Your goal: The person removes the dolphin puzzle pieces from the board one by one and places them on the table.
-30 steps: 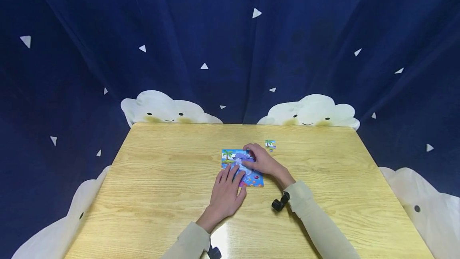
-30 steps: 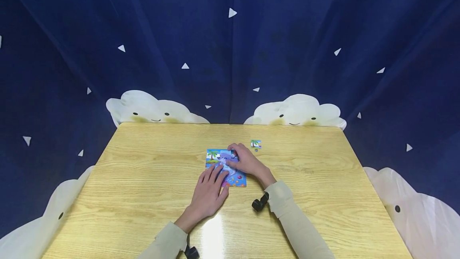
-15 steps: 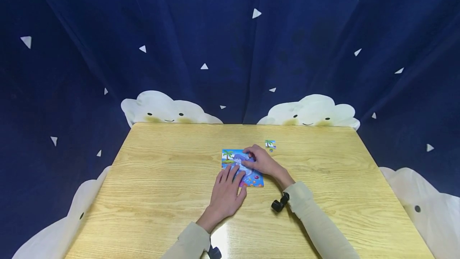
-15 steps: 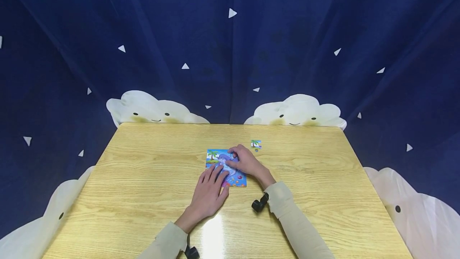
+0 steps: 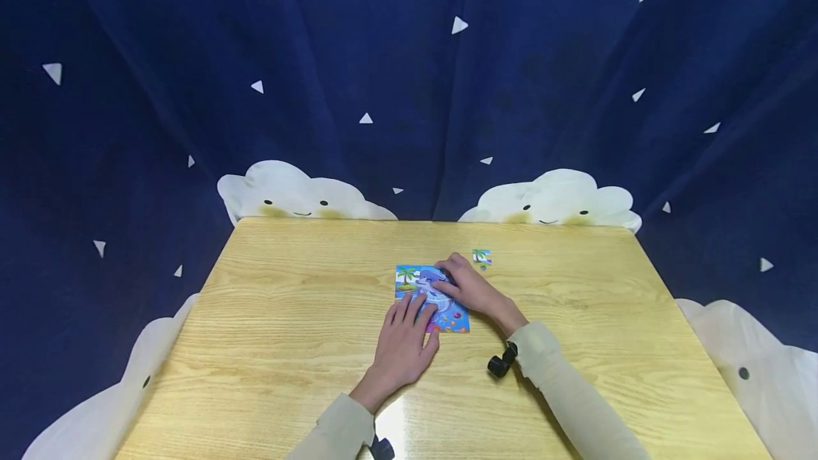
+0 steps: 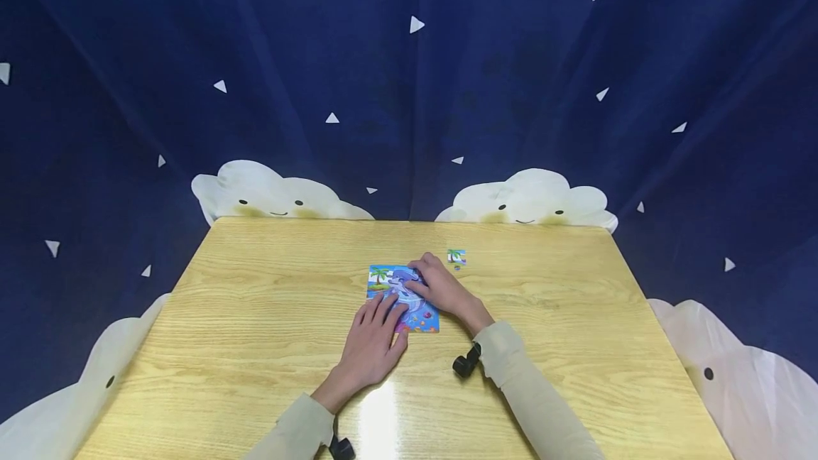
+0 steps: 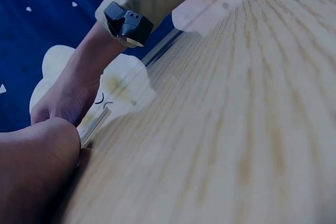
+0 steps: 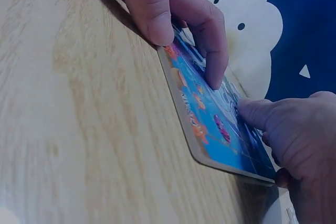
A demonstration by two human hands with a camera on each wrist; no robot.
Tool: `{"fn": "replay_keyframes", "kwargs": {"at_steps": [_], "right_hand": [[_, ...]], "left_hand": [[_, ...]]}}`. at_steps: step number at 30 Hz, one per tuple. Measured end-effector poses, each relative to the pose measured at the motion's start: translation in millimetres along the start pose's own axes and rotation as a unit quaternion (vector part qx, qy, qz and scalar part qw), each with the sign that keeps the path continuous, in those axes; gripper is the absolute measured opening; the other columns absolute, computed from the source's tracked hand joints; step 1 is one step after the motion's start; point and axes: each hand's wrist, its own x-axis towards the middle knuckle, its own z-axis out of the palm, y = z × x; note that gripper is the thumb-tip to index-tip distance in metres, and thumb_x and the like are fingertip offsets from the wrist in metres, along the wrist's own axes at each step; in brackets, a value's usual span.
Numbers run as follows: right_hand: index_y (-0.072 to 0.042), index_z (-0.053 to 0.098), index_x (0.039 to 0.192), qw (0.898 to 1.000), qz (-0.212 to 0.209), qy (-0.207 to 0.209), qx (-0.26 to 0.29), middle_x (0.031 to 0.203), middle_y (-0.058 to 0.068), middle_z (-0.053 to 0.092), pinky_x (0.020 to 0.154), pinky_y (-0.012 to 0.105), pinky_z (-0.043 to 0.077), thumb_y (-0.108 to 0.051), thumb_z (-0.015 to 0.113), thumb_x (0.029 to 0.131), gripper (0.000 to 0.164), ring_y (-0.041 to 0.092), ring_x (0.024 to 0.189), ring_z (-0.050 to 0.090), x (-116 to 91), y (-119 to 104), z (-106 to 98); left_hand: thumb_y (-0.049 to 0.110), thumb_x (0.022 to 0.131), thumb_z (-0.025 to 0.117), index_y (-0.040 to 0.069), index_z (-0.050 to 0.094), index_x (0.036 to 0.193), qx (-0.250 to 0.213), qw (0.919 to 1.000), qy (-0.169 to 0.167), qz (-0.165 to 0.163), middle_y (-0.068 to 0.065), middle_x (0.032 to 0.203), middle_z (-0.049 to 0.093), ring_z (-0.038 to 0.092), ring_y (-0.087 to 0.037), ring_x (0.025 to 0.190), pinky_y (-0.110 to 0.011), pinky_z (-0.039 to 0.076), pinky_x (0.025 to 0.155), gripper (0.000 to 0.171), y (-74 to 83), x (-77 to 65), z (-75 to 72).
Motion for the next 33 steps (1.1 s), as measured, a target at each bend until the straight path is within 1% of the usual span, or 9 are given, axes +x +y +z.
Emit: {"fn": "replay_keyframes", "kwargs": {"at_steps": [2,5,8,14,19,22,30,33], "right_hand": [[0.004,0.065,0.131,1.000,0.002,-0.004,-0.005,0.106,0.012,0.055,0.090,0.043,0.045,-0.020,0.068,0.103,0.037,0.024,0.097,0.049,0.5,1.2,0.4],[0.004,0.064,0.133,1.000,0.004,-0.011,-0.012,0.111,0.012,0.054,0.094,0.045,0.046,-0.021,0.066,0.104,0.039,0.027,0.103,0.050,1.1,1.8,0.4],[0.005,0.063,0.134,1.000,0.002,-0.010,-0.012,0.114,0.014,0.053,0.096,0.047,0.046,-0.019,0.066,0.104,0.039,0.028,0.106,0.051,1.8,0.6,-1.1],[0.008,0.062,0.135,1.000,0.008,-0.012,-0.007,0.117,0.018,0.052,0.099,0.047,0.047,-0.016,0.066,0.103,0.040,0.029,0.108,0.051,4.1,1.0,-1.5],[0.004,0.060,0.138,0.999,0.042,-0.017,0.002,0.124,0.017,0.049,0.102,0.047,0.048,-0.023,0.069,0.101,0.047,0.028,0.109,0.053,4.7,4.3,-1.2],[0.003,0.061,0.137,0.998,0.057,-0.019,0.000,0.126,0.017,0.048,0.103,0.045,0.049,-0.027,0.071,0.100,0.049,0.027,0.110,0.055,5.2,5.9,-1.3],[0.007,0.064,0.130,0.999,0.046,-0.013,-0.012,0.119,0.015,0.052,0.098,0.046,0.052,-0.026,0.072,0.098,0.046,0.027,0.102,0.057,9.3,3.1,-2.5],[0.007,0.064,0.129,0.999,0.040,-0.019,-0.021,0.119,0.016,0.052,0.099,0.045,0.052,-0.025,0.071,0.098,0.045,0.027,0.104,0.058,9.6,3.2,-2.5]], "left_hand": [[0.042,0.106,0.041,0.022,0.054,0.148,0.000,1.0000,-0.002,0.000,-0.005,0.161,0.042,0.029,-0.034,0.155,-0.051,0.025,0.122,0.049,0.0,0.1,0.1],[0.043,0.106,0.040,0.022,0.053,0.149,-0.004,0.9999,-0.015,-0.005,-0.005,0.162,0.041,0.027,-0.033,0.156,-0.051,0.024,0.123,0.050,1.1,0.5,-2.1],[0.043,0.106,0.041,0.022,0.052,0.150,-0.012,0.9995,-0.027,-0.009,-0.005,0.163,0.040,0.025,-0.033,0.157,-0.051,0.023,0.124,0.050,2.1,1.1,-5.3],[0.042,0.105,0.043,0.021,0.054,0.149,-0.009,0.9999,-0.011,-0.003,-0.006,0.161,0.043,0.029,-0.035,0.155,-0.052,0.025,0.122,0.049,2.5,0.4,-5.8],[0.042,0.105,0.043,0.021,0.055,0.148,-0.005,1.0000,-0.005,-0.001,-0.007,0.160,0.044,0.030,-0.035,0.154,-0.053,0.026,0.121,0.049,2.1,-0.1,-4.3],[0.042,0.105,0.043,0.021,0.054,0.148,-0.006,1.0000,-0.005,-0.001,-0.007,0.161,0.043,0.030,-0.035,0.154,-0.053,0.026,0.121,0.049,1.5,0.0,-3.2],[0.042,0.105,0.044,0.021,0.054,0.149,-0.003,0.9999,-0.010,-0.003,-0.006,0.161,0.042,0.029,-0.035,0.155,-0.052,0.026,0.122,0.049,0.9,0.7,-3.5],[0.042,0.105,0.043,0.021,0.054,0.148,-0.001,1.0000,-0.007,-0.001,-0.006,0.161,0.043,0.029,-0.035,0.154,-0.052,0.026,0.121,0.049,1.3,0.2,-3.4]]}}
